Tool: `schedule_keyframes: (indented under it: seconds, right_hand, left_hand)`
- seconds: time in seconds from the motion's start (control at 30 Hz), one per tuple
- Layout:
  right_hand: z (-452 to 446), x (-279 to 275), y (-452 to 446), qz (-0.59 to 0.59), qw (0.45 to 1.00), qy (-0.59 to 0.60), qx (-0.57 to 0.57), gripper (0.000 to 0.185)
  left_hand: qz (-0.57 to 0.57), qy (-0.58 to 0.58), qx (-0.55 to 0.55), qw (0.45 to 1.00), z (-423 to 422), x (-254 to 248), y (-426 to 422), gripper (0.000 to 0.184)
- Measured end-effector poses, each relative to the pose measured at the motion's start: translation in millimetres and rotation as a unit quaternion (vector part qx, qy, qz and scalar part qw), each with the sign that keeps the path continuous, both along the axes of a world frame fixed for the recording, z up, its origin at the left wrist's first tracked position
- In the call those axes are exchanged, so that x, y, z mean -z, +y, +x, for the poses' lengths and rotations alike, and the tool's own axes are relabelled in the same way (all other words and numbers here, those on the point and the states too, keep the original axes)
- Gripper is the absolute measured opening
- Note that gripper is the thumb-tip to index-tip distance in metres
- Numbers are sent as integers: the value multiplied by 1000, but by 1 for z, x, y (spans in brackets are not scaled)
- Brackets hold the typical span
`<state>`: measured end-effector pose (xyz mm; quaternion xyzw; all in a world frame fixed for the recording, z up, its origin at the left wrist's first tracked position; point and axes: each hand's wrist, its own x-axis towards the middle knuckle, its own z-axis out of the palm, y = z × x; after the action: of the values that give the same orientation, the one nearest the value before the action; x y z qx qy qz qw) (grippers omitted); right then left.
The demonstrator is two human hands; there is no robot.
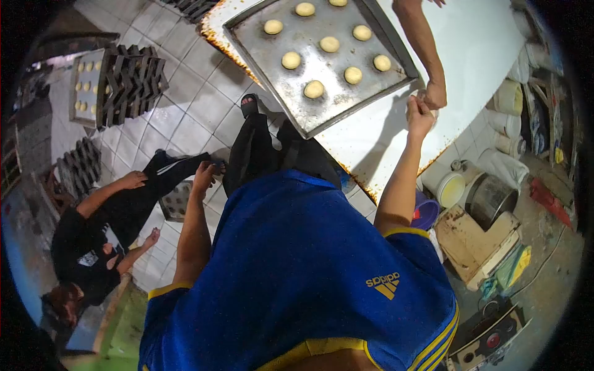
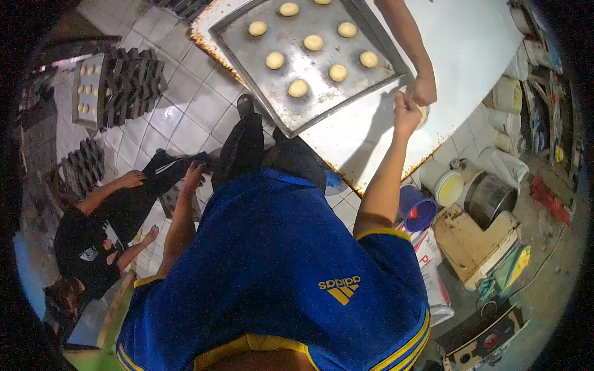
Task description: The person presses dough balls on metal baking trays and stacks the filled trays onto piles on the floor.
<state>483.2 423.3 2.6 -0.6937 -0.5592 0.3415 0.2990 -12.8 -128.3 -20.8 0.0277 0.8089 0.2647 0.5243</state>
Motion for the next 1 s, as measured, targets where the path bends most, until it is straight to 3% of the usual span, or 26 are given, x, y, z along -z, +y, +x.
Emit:
schedule_keyframes:
  seconds: [0.03,0.1,0.3,0.37,0.4,0.47,0.53,0.67,0.83,0.87,0.9,1.0]
  right_hand:
    - [-25,-7,-6,-2,1000,2,-8,37]
    - [-81,-26,-24,59,986,54,-146,33]
    - [-237,-28,-53,3,949,43,-312,26]
    - [-275,-21,-55,71,928,28,-365,21]
    - [-289,-17,-54,163,901,-37,-400,18]
    - [-311,-7,-53,209,879,-64,-425,17]
    - [-321,-5,-56,280,834,-140,-454,16]
    - [-321,2,-71,303,797,-218,-476,21]
    - [-303,-2,-105,258,782,-276,-495,54]
    - [-300,-4,-107,223,779,-286,-511,60]
    - [-296,-7,-105,222,782,-287,-507,60]
    - [-275,-28,-86,199,843,-218,-449,57]
  left_hand:
    - [-2,2,-8,1000,5,1,-3,29]
    - [-31,-8,-2,999,13,2,-4,30]
    - [-30,-14,-21,999,23,-14,11,31]
    - [-16,11,-28,999,22,-13,8,30]
    - [44,22,-36,998,19,1,-4,30]
    - [48,45,-55,996,23,7,-18,30]
    - [51,48,-89,994,31,-16,-11,28]
    - [7,10,-98,995,34,-18,-31,28]
    - [-6,7,-88,996,41,-8,-44,29]
    - [37,16,-78,996,40,15,-56,30]
    - [79,26,-67,994,37,20,-56,31]
    - [15,-30,-73,997,24,-4,-29,32]
